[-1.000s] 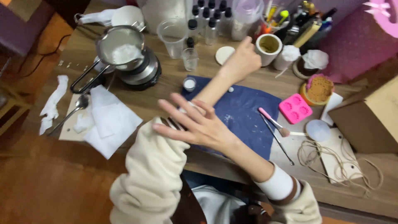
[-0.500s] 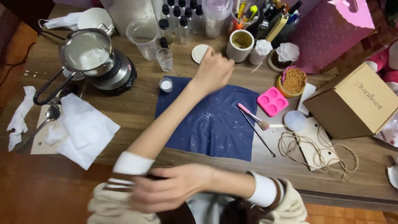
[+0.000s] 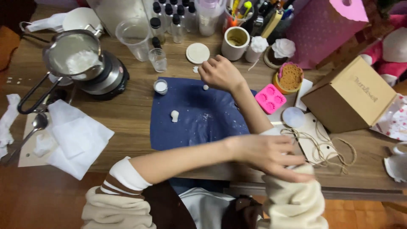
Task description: The person is using a fine-tipped tool to clean and detail small molded wax pieces on a blue work mat.
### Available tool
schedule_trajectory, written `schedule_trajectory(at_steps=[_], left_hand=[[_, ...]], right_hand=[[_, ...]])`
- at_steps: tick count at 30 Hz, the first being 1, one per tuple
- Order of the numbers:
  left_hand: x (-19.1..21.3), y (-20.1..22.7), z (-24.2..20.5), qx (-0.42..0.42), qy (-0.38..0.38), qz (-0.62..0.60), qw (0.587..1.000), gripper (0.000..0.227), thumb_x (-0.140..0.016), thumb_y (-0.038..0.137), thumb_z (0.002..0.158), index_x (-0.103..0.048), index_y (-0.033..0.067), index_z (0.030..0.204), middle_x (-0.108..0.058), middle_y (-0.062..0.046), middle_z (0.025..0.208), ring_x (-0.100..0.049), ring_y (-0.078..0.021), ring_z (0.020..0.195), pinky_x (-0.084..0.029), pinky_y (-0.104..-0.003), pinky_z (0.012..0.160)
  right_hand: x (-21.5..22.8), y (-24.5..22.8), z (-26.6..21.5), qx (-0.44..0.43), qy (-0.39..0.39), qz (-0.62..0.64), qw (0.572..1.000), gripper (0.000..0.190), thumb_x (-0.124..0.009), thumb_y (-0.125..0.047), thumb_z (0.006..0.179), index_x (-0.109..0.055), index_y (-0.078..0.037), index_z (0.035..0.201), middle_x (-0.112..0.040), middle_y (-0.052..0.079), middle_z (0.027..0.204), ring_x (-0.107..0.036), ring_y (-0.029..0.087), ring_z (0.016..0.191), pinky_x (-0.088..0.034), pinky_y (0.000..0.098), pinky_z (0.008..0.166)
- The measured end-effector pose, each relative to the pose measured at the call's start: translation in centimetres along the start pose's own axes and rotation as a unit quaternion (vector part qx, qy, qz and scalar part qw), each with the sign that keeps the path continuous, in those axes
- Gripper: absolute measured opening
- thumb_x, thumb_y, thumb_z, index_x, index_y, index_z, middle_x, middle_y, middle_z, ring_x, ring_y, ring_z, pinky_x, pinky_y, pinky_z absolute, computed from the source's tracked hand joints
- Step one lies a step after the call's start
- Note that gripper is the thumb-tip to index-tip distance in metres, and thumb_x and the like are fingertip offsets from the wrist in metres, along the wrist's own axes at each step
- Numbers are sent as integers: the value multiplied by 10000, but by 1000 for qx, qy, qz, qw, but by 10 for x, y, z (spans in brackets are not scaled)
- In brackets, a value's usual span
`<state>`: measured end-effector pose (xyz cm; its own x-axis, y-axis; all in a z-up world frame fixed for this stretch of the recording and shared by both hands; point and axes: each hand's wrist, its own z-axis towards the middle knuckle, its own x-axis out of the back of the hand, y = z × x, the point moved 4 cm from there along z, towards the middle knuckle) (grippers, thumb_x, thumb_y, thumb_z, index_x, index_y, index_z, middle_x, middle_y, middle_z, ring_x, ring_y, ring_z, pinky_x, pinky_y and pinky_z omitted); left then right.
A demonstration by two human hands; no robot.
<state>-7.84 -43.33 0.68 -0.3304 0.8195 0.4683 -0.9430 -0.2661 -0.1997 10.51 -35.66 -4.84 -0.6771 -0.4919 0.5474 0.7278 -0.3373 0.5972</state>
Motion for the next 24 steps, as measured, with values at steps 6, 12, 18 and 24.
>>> schedule_trajectory(at_steps=[6, 12, 18, 24], left_hand=[[-8, 43, -17, -57, 94, -155, 982, 207, -430, 200, 947, -630, 255, 950, -561, 1, 809, -504, -163, 621, -469, -309, 614], [-45, 111, -44, -17, 80, -203, 976, 307, -342, 282, 908, -622, 193, 998, -621, -64, 889, -593, -220, 759, -499, -350, 697], [56, 27, -37, 112, 10, -45, 993, 278, -413, 128, 897, -601, 212, 1084, -646, -41, 1130, -649, -157, 1006, -487, -301, 866], [157, -113, -153, 451, -103, 159, 872, 446, -699, 257, 718, -576, 122, 1125, -569, -53, 1055, -572, -289, 898, -451, -426, 722]], right_hand=[[-40, -19, -50, -79, -79, -21, 994, 60, -626, -152, 769, -580, -159, 731, -557, 12, 673, -603, 199, 559, -478, 335, 619], [-46, -13, -65, -202, -78, -9, 976, 127, -643, -255, 691, -526, -210, 711, -549, -50, 644, -605, 161, 528, -494, 293, 597], [31, -8, -74, -379, -75, 145, 911, 175, -633, -154, 718, -538, -247, 832, -518, -49, 748, -593, 211, 639, -482, 313, 594], [126, -9, -105, -488, -279, 231, 794, 139, -699, -213, 743, -622, -120, 812, -593, 76, 746, -608, 313, 796, -489, 410, 676]])
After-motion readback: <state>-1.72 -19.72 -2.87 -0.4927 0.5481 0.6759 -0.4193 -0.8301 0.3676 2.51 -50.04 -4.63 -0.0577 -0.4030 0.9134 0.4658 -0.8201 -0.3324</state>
